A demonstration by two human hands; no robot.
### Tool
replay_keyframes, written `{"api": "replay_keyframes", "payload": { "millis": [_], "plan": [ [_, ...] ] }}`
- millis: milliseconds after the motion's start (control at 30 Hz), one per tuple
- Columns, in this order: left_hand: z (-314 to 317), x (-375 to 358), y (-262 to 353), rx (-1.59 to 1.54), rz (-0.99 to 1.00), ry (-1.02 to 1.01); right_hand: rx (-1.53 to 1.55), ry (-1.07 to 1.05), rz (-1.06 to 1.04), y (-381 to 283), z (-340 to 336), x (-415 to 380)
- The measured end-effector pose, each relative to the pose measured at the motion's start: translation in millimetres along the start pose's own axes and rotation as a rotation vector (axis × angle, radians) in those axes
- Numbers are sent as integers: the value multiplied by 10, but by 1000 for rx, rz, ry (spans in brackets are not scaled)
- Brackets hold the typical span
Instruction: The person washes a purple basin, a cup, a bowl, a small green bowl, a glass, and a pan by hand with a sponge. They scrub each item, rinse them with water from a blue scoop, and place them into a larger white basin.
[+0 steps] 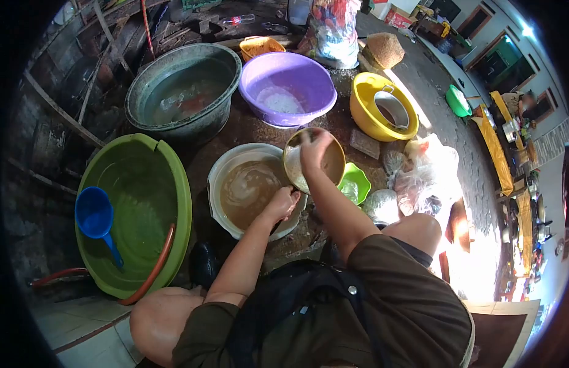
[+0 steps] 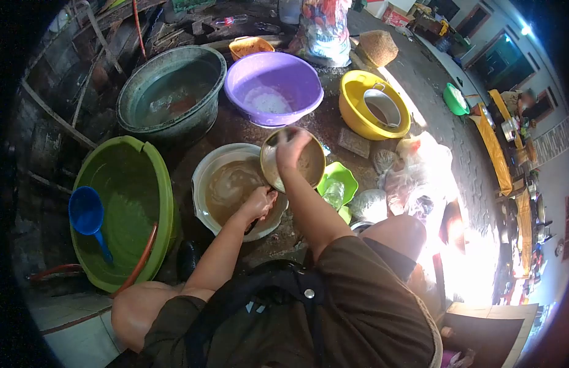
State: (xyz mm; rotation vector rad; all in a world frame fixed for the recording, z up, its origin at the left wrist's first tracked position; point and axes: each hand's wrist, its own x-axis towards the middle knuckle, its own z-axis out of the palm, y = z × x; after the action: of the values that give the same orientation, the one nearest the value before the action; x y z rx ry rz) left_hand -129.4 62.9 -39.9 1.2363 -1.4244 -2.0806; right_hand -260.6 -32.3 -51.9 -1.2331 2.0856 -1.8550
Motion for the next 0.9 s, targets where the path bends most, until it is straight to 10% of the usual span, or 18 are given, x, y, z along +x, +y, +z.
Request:
{"api": "replay_keyframes", "payload": {
  "millis": [67,133,200,267,333,433,633,700,767,800,900],
  "plan": [
    [-85,150,-155,52,19,6,141,-443,57,-207,-66,-262],
    [-287,339,-296,309,510,338,131,-703,103,-166,-216,-411],
    [-481,13,6,286,310,273,-345,-1332,-427,273,-396,-237],
    [-574,-121,82,286,88,192,-785,-1510,-922,306,-534,312],
    [-550,-90,55,277,40,156,-1048,-852,-1707,200,-476,723],
    [-602,-173,222,352,11,132,-987,-637,-1877,-130,-413,904],
    [-661,220,-219,411,335,350,-516,-1081,-514,-38,-503,-275],
    [-630,322,-321,498,399,423,-36,-903,170,8,-161,-739],
    [-569,250,-337,593,227,519,403,-805,230,-445,-239,-761],
    [-589,205,-230,609,208,505,941,-695,866,-414,-112,-656],
    [-681,304,-294,544,231,606,945,-594,820,-594,-296,-351]
  ]
}}
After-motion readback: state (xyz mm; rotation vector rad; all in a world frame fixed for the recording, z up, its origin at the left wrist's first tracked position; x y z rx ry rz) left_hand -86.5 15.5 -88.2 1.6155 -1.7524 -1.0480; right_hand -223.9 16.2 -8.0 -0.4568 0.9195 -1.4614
